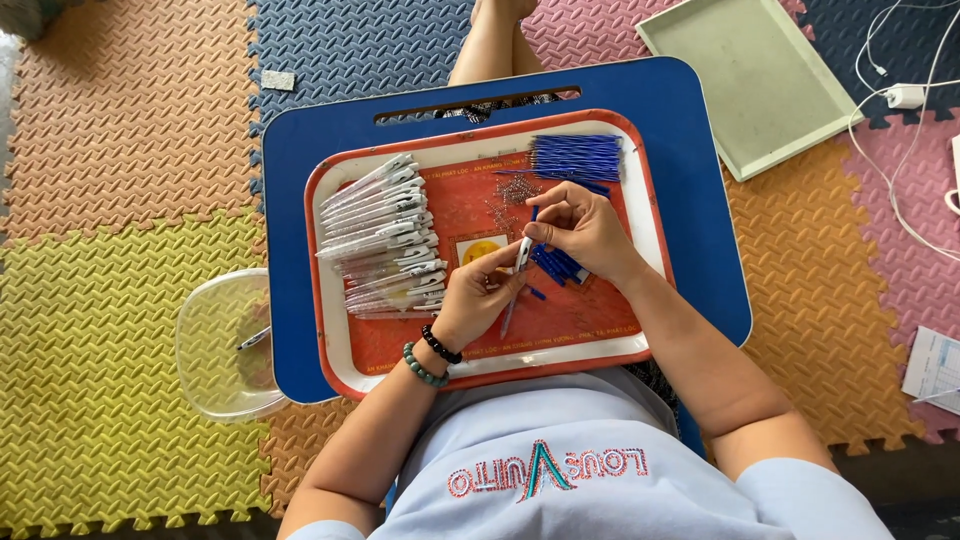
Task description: The person assembles ballpoint pens by inserting ink refills into pen bodies and attaching tips.
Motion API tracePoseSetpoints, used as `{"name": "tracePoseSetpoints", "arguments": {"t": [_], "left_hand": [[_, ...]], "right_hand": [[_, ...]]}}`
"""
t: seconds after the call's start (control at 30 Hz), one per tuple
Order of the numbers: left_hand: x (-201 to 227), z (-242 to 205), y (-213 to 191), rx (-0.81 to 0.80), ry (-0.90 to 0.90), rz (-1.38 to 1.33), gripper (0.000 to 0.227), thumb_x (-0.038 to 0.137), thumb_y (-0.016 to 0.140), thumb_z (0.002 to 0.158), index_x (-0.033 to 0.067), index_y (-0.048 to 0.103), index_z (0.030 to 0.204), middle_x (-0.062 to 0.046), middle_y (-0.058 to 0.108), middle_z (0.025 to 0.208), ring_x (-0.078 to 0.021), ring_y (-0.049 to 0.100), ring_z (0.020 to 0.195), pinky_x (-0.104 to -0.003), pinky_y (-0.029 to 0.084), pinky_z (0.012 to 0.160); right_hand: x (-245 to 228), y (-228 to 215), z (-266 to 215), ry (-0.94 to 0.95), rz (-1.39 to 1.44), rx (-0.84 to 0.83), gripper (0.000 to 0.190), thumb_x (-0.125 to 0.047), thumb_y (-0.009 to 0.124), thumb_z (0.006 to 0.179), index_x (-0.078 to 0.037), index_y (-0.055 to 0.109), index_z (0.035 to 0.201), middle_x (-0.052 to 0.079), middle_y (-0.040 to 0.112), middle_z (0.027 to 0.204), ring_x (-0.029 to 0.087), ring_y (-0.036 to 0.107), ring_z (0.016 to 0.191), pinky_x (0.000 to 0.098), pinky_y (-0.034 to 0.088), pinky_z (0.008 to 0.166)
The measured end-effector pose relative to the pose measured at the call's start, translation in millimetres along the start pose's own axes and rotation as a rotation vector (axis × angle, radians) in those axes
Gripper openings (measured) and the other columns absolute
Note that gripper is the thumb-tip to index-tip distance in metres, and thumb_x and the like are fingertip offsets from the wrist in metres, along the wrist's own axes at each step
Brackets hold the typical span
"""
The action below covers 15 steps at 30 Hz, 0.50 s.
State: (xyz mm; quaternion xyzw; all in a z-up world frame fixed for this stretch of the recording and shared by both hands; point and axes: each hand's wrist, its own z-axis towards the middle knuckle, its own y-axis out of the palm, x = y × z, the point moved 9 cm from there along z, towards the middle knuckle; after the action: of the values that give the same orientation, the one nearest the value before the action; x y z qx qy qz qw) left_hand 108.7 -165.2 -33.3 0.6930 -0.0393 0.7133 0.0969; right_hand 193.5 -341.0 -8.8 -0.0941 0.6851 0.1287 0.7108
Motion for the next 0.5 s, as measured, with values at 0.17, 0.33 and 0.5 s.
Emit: {"name": "tracePoseSetpoints", "arguments": {"t": [0.17, 0.33, 0.5], "left_hand": [[12, 0, 0, 0.012, 0.003, 0.004, 0.052, 0.0, 0.078, 0.106, 0.0035, 0.068, 0.157, -0.02, 0.083, 0.125, -0.0127, 0.076, 0.091, -0.032, 0.069, 0.074], [11, -4, 1, 0.022, -0.001, 0.025, 0.049, 0.004, 0.08, 0.107, 0.0047, 0.07, 0.155, -0.017, 0.085, 0.121, -0.0095, 0.073, 0.09, -0.029, 0.067, 0.072], [14, 2, 2, 0.009, -0.053, -0.003, 0.036, 0.012, 0.074, 0.112, -0.0026, 0.076, 0.145, -0.021, 0.086, 0.101, -0.0123, 0.067, 0.081, -0.032, 0.063, 0.058]], "right_hand": [[4, -1, 1, -0.009, -0.008, 0.004, 0.033, -0.006, 0.093, 0.096, -0.001, 0.075, 0.124, 0.015, 0.081, 0.089, 0.017, 0.082, 0.079, 0.0262, 0.067, 0.06], [8, -4, -2, -0.031, -0.018, 0.031, 0.03, -0.004, 0.093, 0.095, 0.001, 0.077, 0.12, 0.018, 0.082, 0.089, 0.017, 0.082, 0.081, 0.0275, 0.066, 0.06], [-5, -29, 6, -0.074, 0.035, 0.157, 0.022, -0.002, 0.084, 0.104, 0.008, 0.074, 0.121, 0.024, 0.081, 0.088, 0.024, 0.084, 0.074, 0.0303, 0.067, 0.056]]}}
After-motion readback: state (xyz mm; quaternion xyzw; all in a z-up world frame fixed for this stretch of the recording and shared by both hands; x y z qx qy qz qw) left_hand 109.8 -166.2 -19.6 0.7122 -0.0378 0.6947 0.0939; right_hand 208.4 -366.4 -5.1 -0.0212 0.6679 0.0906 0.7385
